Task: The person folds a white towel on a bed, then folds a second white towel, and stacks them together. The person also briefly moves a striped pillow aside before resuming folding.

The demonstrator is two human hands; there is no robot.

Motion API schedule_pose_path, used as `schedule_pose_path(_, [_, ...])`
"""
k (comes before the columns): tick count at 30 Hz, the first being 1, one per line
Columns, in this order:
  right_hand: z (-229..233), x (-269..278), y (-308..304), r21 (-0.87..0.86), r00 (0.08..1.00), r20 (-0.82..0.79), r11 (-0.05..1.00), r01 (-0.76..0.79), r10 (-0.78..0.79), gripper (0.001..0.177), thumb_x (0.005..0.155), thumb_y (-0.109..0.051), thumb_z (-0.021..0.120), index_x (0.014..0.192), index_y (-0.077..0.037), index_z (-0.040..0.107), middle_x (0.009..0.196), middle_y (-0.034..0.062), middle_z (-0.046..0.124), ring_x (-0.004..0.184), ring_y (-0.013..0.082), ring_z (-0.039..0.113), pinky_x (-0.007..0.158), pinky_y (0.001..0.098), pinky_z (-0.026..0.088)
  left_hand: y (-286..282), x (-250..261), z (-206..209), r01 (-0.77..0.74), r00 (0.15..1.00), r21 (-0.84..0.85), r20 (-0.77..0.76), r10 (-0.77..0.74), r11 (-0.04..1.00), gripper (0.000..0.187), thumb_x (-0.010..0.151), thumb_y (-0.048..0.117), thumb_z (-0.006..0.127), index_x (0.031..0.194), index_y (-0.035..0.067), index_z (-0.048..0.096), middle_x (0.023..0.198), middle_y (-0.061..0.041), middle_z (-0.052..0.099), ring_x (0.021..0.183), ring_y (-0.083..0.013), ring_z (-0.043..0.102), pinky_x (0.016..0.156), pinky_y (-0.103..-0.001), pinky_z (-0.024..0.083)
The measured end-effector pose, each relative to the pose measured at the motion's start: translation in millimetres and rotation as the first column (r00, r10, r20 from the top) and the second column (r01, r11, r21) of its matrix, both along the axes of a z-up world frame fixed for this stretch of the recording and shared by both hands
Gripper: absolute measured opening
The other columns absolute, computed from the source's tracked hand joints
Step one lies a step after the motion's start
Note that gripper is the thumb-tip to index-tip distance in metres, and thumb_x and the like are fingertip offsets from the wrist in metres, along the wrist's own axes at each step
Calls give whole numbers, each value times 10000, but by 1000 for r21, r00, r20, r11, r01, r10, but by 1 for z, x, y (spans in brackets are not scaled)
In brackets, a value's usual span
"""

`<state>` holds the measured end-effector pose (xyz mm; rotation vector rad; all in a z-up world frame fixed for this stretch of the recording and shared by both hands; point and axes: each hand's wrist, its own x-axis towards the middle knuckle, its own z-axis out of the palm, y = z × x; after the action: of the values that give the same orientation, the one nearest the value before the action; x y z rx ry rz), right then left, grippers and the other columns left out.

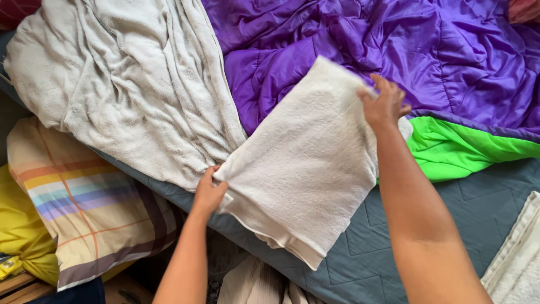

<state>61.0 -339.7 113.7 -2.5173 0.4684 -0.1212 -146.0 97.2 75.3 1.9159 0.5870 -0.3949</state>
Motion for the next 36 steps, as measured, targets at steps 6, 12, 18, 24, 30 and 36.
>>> schedule_pose_path(6, [-50, -73, -61, -70, 977, 135, 982, 175, -164, 403, 982, -316, 751, 1356, -195, 663, 1453, 78, 595, 1430, 300, 419, 1163, 640, 247, -57, -23, 4, -16, 823, 593, 465, -327, 805, 385, 783, 74, 675, 1166, 45, 644, 1104, -219, 679, 1079, -413, 625, 926, -450, 503])
schedule_pose_path(12, [-87, -145, -120, 576, 866, -278, 649, 496, -415, 618, 1011, -378, 667, 1529, -136, 433, 1250, 121, 663, 951, 279, 654, 743, 431, 522, -163, -95, 14, 696, 278, 477, 510, -814, 536, 186, 844, 108, 693, 1016, 173, 724, 1017, -34, 708, 1056, -234, 651, 960, -399, 496])
schedule_pose_path(18, [-78, -134, -111, 801, 858, -418, 325, 503, -299, 743, 973, -350, 669, 1588, -235, 267, 1175, 81, 591, 710, 155, 596, 576, 340, 495, -222, -126, -1, 593, 73, 741, 338, -938, 313, 270, 788, 159, 669, 1050, 157, 736, 1039, -43, 669, 1108, -237, 598, 983, -402, 441])
schedule_pose_path(24, [-85, -120, -127, 838, 954, -255, 457, 299, -156, 315, 1023, -206, 695, 1242, 9, 620, 833, 39, 611, 575, 106, 514, 478, 283, 413, -231, -138, -21, 649, 52, 745, 156, -986, 152, 206, 826, 136, 646, 1026, 108, 688, 1019, -83, 654, 1045, -261, 610, 922, -401, 486])
schedule_pose_path(30, [-49, -89, -132, 703, 980, 62, 705, 90, -187, 121, 1019, -107, 668, 1077, -10, 711, 788, 9, 665, 520, 66, 506, 426, 258, 386, -237, -181, -7, 846, -40, 523, 262, -964, 107, 152, 889, 94, 636, 1040, 84, 649, 1037, -124, 647, 985, -309, 656, 870, -428, 543])
schedule_pose_path(36, [-67, -79, -116, 742, 964, -31, 640, 200, -266, 299, 952, -74, 666, 1233, 4, 600, 1074, 123, 701, 774, 174, 690, 589, 296, 601, -278, -178, -44, 870, 231, 417, 127, -965, 263, 240, 846, 13, 612, 1076, 65, 652, 1125, -163, 658, 1062, -329, 668, 892, -432, 561])
